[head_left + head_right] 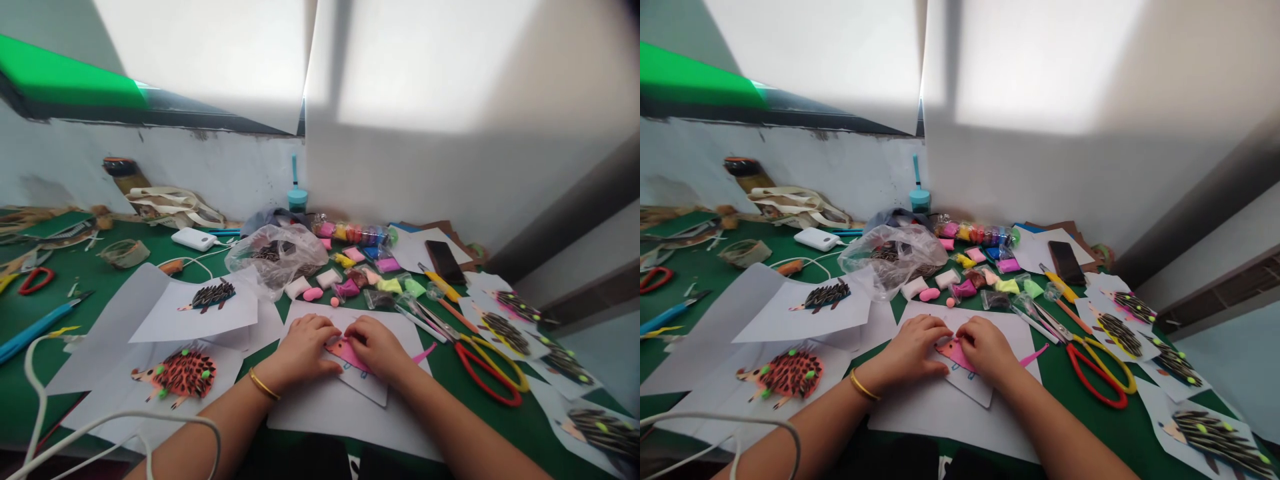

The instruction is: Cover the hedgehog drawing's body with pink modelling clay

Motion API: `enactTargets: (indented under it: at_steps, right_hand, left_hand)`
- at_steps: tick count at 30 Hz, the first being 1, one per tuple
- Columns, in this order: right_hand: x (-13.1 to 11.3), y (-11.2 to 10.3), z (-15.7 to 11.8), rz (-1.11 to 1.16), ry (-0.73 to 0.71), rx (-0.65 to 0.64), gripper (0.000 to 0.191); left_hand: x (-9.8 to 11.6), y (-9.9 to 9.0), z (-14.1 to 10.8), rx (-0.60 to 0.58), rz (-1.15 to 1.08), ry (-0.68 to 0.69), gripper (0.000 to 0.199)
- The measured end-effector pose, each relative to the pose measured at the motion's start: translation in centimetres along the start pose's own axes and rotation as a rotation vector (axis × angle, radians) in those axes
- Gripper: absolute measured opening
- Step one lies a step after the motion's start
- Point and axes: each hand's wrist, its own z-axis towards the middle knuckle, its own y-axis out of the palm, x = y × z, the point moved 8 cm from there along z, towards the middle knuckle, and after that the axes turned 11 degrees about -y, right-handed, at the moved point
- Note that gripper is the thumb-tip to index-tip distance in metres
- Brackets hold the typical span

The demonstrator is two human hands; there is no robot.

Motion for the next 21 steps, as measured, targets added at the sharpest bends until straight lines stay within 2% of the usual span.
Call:
enactTargets:
  at_steps: [17,21]
  right_hand:
    - [-0.16,0.17,-0.25,-0.026,-0.033,0.015,0.017]
    - [-0.05,-0.35,-0.72,0.012,-0.050,0.062,0.020]
  left_hand:
    - [0.43,-0.06,-0.26,-0.009,0.024,0.018,0.052]
    - [0.44,-0.04,-0.29,-0.009,0.022,0.015,0.054]
